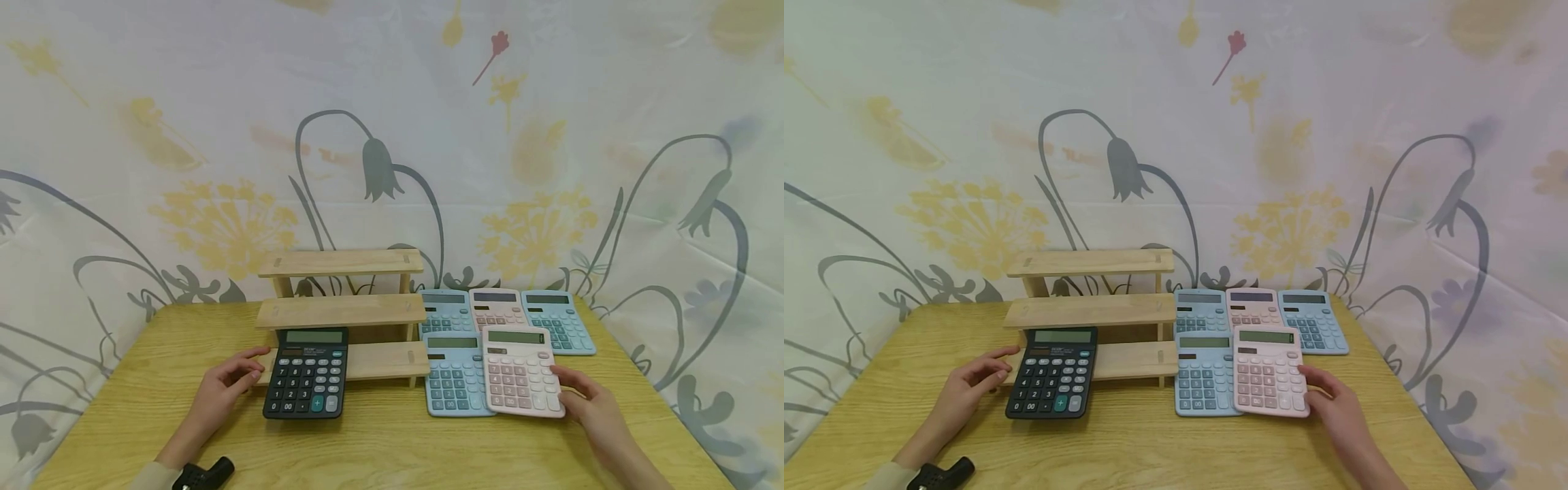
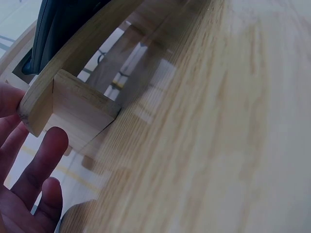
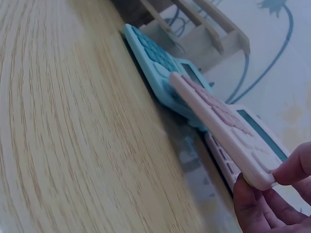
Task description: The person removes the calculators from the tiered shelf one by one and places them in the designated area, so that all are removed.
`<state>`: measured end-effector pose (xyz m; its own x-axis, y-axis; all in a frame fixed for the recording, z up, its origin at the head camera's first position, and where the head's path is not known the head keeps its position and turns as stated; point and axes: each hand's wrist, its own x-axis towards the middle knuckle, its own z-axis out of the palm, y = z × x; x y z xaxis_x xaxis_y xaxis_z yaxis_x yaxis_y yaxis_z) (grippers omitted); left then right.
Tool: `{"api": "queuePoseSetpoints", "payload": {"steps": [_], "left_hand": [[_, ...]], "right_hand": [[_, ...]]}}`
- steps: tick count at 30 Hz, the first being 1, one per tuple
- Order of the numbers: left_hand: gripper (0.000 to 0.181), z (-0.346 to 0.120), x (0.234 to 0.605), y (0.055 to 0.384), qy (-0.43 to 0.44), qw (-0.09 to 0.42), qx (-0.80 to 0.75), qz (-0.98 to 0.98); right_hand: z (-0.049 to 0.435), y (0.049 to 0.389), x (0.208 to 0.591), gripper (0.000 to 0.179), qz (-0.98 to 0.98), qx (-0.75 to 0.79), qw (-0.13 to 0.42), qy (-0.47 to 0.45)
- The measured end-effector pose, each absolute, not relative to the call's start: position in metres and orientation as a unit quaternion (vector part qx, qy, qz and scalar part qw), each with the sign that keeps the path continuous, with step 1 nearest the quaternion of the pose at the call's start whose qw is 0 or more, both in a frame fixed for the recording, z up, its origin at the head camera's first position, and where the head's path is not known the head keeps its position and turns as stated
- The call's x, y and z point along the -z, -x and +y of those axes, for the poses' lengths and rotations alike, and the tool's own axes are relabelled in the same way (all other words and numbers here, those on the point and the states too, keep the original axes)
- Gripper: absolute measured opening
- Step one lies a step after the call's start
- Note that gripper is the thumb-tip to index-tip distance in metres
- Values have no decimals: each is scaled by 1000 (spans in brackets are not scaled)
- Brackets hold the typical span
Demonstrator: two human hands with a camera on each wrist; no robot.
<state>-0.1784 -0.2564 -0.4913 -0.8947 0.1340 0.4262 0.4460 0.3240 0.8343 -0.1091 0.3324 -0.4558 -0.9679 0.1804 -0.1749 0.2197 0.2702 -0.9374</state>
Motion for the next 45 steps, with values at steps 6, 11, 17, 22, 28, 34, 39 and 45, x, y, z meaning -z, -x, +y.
{"api": "queuePoseSetpoints", "payload": {"steps": [6,11,17,22,28,34,39,45], "left_hand": [[8,-256,491,179,182,143,550,-802],[8,-256,490,180,186,144,552,-800],[8,-257,489,180,191,143,555,-797],[8,-256,489,178,193,144,557,-795],[8,-256,490,178,192,145,559,-794],[8,-257,491,178,195,146,558,-793],[10,-257,492,178,195,146,559,-793],[10,-257,492,178,192,144,559,-794]], "right_hand": [[338,108,457,53,796,591,17,-133],[343,109,458,52,795,591,14,-135],[346,110,458,52,795,590,16,-139],[348,111,460,53,797,588,19,-139],[350,112,462,52,803,581,9,-129],[350,115,463,50,809,574,5,-124],[349,117,464,49,837,536,-3,-115],[347,118,464,47,864,492,-21,-100]]}}
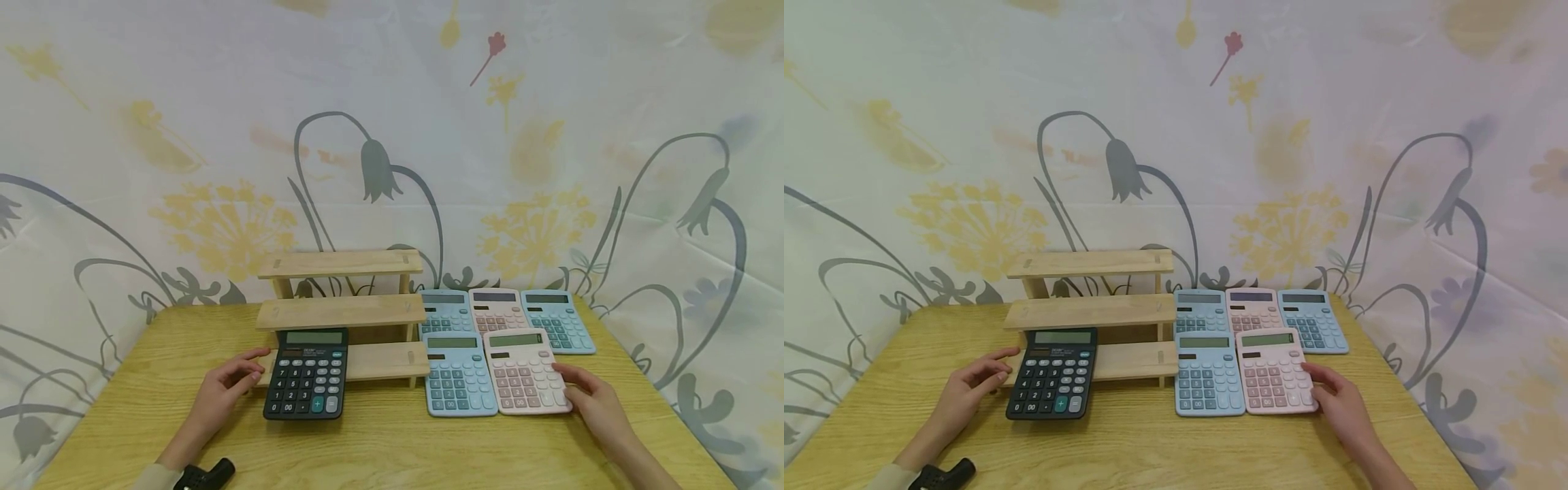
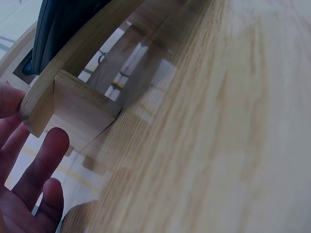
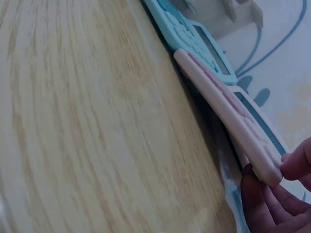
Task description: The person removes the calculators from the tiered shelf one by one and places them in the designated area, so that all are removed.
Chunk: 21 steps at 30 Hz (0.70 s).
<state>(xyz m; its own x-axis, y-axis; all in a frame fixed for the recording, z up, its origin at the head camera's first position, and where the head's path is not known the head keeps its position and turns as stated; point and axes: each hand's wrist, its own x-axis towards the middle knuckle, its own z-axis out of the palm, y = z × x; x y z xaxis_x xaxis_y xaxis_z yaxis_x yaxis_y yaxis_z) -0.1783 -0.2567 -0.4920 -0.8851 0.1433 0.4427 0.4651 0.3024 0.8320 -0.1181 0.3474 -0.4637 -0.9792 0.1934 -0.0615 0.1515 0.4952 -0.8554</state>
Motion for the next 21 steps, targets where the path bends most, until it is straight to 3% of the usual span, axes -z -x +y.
{"api": "queuePoseSetpoints", "payload": {"steps": [12,21], "left_hand": [[9,-255,490,177,182,142,552,-801],[9,-256,490,178,184,143,551,-801]], "right_hand": [[347,119,469,44,-884,-456,36,100],[346,118,479,37,-878,-464,82,87]]}}
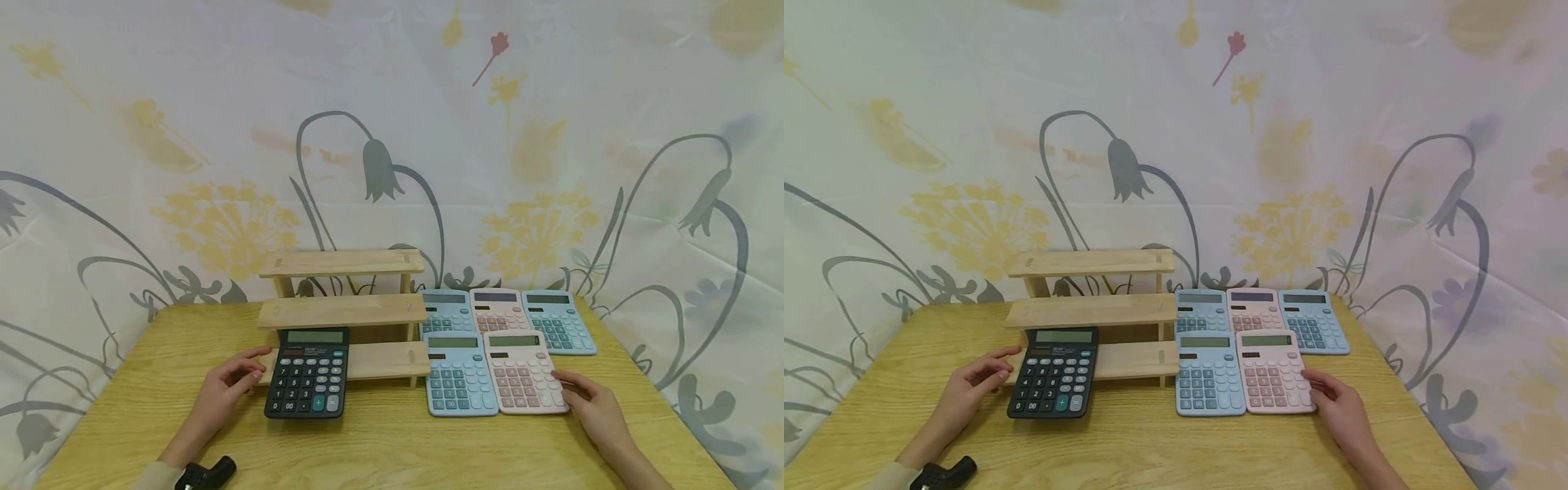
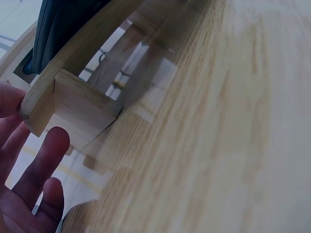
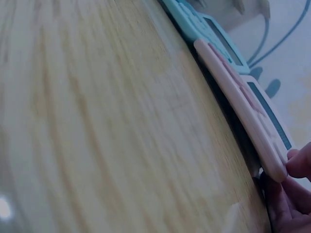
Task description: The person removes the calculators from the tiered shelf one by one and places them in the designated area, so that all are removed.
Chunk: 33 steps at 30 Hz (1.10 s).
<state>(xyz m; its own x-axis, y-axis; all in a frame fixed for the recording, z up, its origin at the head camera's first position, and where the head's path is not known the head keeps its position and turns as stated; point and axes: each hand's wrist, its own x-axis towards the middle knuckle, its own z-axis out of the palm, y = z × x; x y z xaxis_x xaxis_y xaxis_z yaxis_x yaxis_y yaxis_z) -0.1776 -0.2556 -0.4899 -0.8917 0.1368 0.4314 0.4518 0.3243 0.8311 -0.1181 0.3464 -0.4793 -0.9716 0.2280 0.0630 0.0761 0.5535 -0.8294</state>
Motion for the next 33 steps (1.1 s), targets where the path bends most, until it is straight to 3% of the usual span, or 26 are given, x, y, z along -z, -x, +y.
{"api": "queuePoseSetpoints", "payload": {"steps": [33], "left_hand": [[7,-256,491,180,183,143,556,-798]], "right_hand": [[335,117,480,35,-881,-437,83,162]]}}
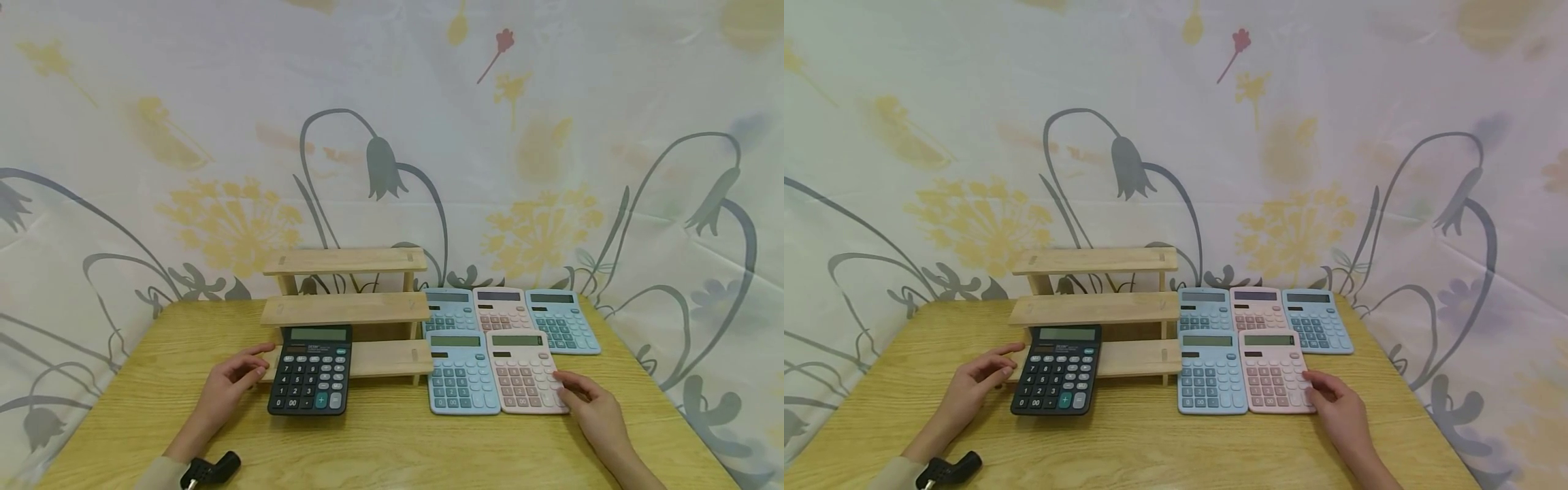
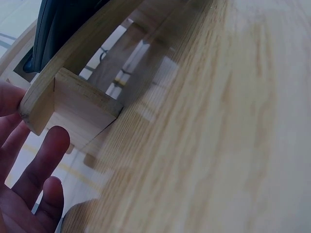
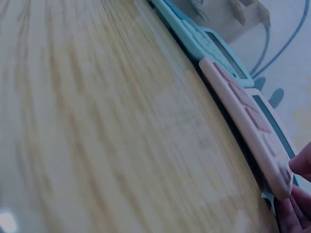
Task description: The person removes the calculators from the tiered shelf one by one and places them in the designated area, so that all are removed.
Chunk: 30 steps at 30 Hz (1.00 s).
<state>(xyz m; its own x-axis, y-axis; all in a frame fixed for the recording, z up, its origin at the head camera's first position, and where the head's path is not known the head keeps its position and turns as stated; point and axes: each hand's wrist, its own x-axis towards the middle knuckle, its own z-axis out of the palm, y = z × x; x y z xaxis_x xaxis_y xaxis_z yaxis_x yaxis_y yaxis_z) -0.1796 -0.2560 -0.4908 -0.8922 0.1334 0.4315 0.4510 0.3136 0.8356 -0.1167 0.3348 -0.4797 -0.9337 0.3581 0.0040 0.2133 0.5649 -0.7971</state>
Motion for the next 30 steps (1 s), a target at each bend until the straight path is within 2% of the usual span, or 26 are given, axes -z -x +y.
{"api": "queuePoseSetpoints", "payload": {"steps": [7,17,25,30], "left_hand": [[7,-256,491,180,180,142,555,-800],[10,-256,491,180,182,141,559,-797],[8,-256,489,179,179,141,554,-801],[8,-255,489,179,179,139,555,-800]], "right_hand": [[335,116,482,35,-879,-441,107,147],[336,116,483,36,-872,-454,111,143],[335,113,480,34,-860,-471,146,131],[332,115,476,34,-864,-463,144,133]]}}
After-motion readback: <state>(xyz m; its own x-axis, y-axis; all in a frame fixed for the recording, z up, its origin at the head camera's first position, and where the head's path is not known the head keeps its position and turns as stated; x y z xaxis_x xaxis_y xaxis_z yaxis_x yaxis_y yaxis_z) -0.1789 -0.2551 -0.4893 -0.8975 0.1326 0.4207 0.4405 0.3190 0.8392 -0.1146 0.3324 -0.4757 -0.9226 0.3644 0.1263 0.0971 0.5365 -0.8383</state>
